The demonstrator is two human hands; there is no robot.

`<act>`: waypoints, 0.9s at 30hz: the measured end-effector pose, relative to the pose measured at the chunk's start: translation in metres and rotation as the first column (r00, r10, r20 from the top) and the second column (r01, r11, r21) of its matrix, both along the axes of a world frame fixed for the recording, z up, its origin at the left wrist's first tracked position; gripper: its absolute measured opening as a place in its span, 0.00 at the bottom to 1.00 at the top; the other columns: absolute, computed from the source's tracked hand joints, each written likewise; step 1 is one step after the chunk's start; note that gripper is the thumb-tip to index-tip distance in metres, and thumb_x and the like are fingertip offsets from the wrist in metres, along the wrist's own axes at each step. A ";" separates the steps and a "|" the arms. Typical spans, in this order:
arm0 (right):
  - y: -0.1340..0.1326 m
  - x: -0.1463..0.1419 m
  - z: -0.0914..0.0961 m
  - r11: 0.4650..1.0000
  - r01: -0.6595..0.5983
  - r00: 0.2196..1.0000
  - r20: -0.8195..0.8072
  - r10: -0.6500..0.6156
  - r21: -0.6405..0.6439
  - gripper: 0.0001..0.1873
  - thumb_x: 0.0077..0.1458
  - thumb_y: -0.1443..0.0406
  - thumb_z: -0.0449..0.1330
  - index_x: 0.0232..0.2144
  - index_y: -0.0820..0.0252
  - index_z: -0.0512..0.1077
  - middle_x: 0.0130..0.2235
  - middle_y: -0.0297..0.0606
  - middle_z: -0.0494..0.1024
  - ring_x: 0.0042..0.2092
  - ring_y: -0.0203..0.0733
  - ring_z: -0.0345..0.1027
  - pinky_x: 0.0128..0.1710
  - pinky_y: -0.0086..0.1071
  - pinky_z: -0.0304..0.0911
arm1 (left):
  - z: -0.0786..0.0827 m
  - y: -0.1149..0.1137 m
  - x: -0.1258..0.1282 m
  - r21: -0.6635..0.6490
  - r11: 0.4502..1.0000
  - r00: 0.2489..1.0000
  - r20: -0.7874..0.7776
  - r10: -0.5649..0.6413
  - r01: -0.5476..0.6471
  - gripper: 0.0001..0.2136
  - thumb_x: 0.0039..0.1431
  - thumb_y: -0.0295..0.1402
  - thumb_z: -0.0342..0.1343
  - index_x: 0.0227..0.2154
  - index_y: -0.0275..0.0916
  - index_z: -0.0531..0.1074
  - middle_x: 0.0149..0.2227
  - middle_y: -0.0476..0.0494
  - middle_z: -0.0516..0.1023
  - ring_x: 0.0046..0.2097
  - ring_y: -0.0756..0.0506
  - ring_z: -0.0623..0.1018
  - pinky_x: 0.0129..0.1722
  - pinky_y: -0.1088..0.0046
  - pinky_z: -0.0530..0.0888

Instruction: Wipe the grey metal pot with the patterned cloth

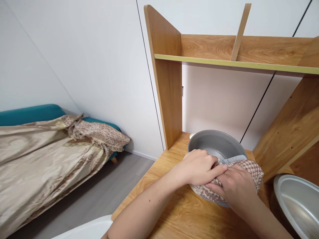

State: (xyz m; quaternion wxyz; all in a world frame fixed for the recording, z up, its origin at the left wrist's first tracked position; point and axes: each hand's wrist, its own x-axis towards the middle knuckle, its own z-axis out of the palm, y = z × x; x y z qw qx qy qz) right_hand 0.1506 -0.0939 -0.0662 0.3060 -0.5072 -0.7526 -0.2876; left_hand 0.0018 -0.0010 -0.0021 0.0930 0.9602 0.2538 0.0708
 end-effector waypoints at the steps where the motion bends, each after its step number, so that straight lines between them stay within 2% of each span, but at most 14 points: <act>1: -0.001 0.003 0.002 0.999 -0.012 1.000 0.017 0.012 -0.040 0.24 0.68 0.53 0.58 0.22 0.57 0.73 0.22 0.31 0.77 0.25 0.37 0.70 0.35 0.36 0.53 | 0.000 0.000 0.000 -0.004 1.000 1.000 -0.001 -0.004 0.004 0.30 0.70 0.55 0.39 0.27 0.41 0.77 0.23 0.44 0.75 0.27 0.43 0.75 0.25 0.68 0.58; 5: -0.004 0.019 0.007 0.982 -0.021 0.996 0.080 0.037 -0.188 0.17 0.62 0.52 0.65 0.27 0.55 0.77 0.25 0.29 0.80 0.27 0.39 0.73 0.35 0.36 0.55 | 0.002 0.001 -0.001 -0.008 1.000 1.000 0.005 -0.023 0.023 0.30 0.70 0.54 0.39 0.28 0.40 0.78 0.22 0.44 0.75 0.27 0.44 0.75 0.25 0.68 0.60; 7: -0.004 0.023 0.007 0.979 -0.016 0.995 0.090 0.035 -0.204 0.17 0.60 0.51 0.66 0.27 0.55 0.77 0.25 0.30 0.80 0.27 0.39 0.73 0.35 0.36 0.55 | 0.002 0.000 -0.001 -0.008 1.000 1.000 0.013 -0.025 0.025 0.30 0.70 0.54 0.40 0.28 0.40 0.78 0.22 0.44 0.74 0.27 0.43 0.77 0.25 0.68 0.60; 10: -0.003 0.020 0.003 0.989 -0.017 0.999 0.047 0.025 -0.149 0.18 0.62 0.51 0.65 0.25 0.55 0.76 0.24 0.30 0.80 0.26 0.38 0.72 0.36 0.36 0.55 | 0.002 -0.001 0.000 -0.006 1.000 1.000 0.021 -0.010 0.011 0.29 0.70 0.54 0.41 0.27 0.39 0.78 0.21 0.44 0.73 0.27 0.42 0.77 0.24 0.68 0.60; 17: 0.002 -0.006 -0.006 0.996 0.029 0.998 -0.067 -0.023 0.080 0.26 0.69 0.55 0.55 0.20 0.57 0.72 0.19 0.31 0.74 0.24 0.36 0.69 0.36 0.35 0.55 | -0.001 -0.003 0.000 0.001 1.000 1.000 0.024 0.012 -0.012 0.31 0.70 0.55 0.39 0.27 0.39 0.77 0.22 0.43 0.75 0.28 0.42 0.76 0.26 0.68 0.62; 19: 0.002 -0.007 -0.006 0.996 0.022 0.998 -0.066 -0.016 0.090 0.25 0.69 0.56 0.56 0.20 0.57 0.71 0.19 0.31 0.74 0.24 0.36 0.69 0.36 0.35 0.55 | -0.001 -0.002 0.000 0.001 1.000 1.000 0.017 0.009 -0.009 0.31 0.70 0.55 0.38 0.27 0.40 0.77 0.23 0.43 0.75 0.27 0.43 0.75 0.26 0.68 0.61; 27: -0.004 0.021 0.005 0.980 -0.014 0.998 0.064 0.027 -0.198 0.17 0.59 0.51 0.67 0.27 0.55 0.77 0.25 0.30 0.81 0.27 0.39 0.73 0.36 0.36 0.55 | 0.000 0.001 -0.001 0.005 1.000 1.000 -0.004 -0.017 0.017 0.31 0.71 0.55 0.37 0.29 0.40 0.78 0.23 0.44 0.75 0.26 0.44 0.74 0.25 0.68 0.60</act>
